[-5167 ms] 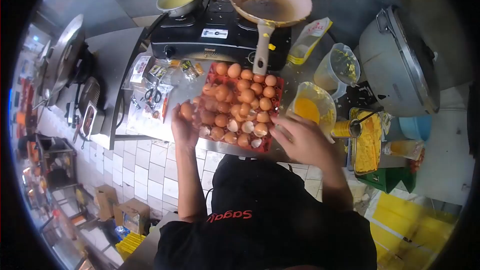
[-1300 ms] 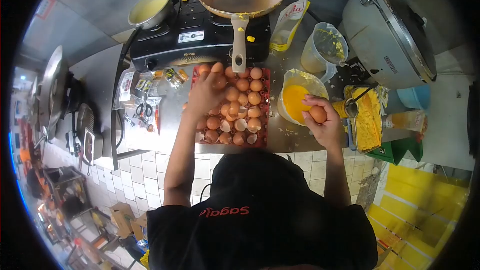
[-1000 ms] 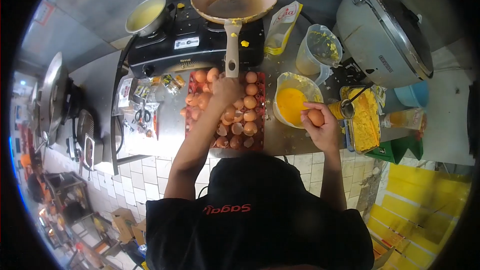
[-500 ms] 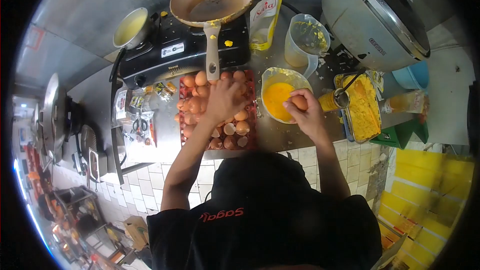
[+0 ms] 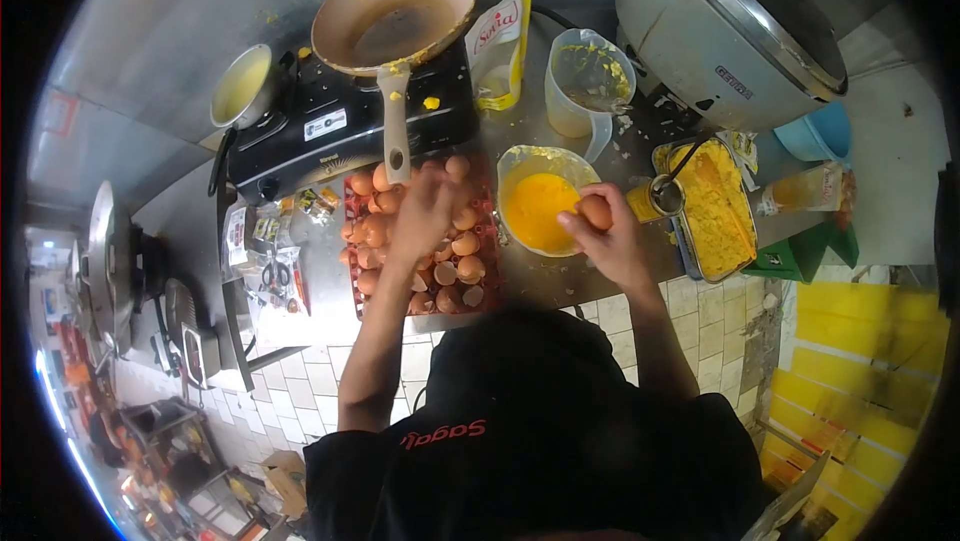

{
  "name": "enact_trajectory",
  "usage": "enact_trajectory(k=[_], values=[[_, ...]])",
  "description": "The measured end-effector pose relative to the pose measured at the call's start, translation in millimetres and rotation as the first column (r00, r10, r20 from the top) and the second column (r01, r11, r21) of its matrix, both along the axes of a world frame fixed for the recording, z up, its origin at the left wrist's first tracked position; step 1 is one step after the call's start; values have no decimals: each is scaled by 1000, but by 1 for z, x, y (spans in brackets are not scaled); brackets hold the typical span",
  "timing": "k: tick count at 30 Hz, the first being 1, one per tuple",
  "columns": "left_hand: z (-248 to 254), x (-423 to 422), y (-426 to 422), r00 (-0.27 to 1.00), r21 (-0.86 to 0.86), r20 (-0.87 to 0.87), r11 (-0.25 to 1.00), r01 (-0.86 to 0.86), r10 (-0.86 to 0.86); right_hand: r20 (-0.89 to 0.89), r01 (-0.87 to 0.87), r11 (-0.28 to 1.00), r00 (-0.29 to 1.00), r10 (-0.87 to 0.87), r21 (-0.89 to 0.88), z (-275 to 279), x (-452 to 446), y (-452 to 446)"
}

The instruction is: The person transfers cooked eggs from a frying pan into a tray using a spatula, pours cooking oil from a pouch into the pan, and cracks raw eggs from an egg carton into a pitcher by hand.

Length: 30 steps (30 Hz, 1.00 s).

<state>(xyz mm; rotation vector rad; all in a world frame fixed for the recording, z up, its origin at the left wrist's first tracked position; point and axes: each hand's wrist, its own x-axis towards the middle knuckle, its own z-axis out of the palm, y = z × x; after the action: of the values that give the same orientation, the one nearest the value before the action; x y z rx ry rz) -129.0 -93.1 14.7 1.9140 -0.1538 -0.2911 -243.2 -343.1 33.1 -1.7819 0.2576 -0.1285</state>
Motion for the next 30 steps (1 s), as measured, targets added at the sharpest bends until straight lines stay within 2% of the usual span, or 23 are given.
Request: enact_trajectory(k=[1, 2, 3, 6, 7, 10, 11, 14, 15, 18, 19, 22, 23, 26, 30], values=[[7, -7, -10, 970, -205, -241, 975, -86, 35, 111, -38, 981, 992, 60, -189, -6, 5, 1], [18, -15, -22, 882, -374, -471, 902, -215, 15, 205, -53, 925, 969, 139, -376, -9, 9, 3], [43, -25, -38, 884, -419, -468, 886, -196, -25, 204, -55, 921, 968, 143, -386, 9, 11, 14], [40, -28, -68, 809, -613, -576, 718, -331, -118, 579, 192, 891, 810, 93, -412, 42, 19, 41], [34, -30, -79, 821, -682, -552, 647, -341, -148, 673, 244, 882, 732, 106, -404, 37, 23, 43], [32, -35, -100, 906, -728, -413, 631, -267, -92, 518, 77, 865, 825, 223, -496, 33, 37, 35], [41, -32, -94, 838, -717, -513, 629, -300, -187, 500, 98, 869, 846, 183, -485, 31, 35, 31], [37, -32, -94, 826, -705, -525, 649, -286, -207, 564, 227, 855, 821, 91, -467, 35, 29, 28], [34, -32, -95, 829, -714, -516, 644, -275, -218, 537, 115, 854, 817, 209, -507, 38, 34, 31], [31, -31, -97, 839, -735, -482, 639, -228, -255, 464, 124, 873, 877, 126, -471, 27, 31, 27], [34, -30, -93, 830, -697, -517, 667, -265, -210, 481, 146, 878, 871, 106, -456, 24, 31, 22], [37, -25, -85, 817, -694, -520, 682, -233, -250, 278, 34, 970, 960, 35, -240, 22, 30, 11], [37, -24, -84, 819, -685, -515, 696, -216, -252, 232, 27, 945, 971, 51, -325, 25, 30, 7], [29, -20, -73, 844, -662, -467, 737, -135, -265, 57, -106, 934, 989, 133, -342, 12, 34, -10], [18, -22, -42, 887, -540, -438, 832, -128, -148, 68, -114, 833, 982, 179, -541, 7, 36, -20]])
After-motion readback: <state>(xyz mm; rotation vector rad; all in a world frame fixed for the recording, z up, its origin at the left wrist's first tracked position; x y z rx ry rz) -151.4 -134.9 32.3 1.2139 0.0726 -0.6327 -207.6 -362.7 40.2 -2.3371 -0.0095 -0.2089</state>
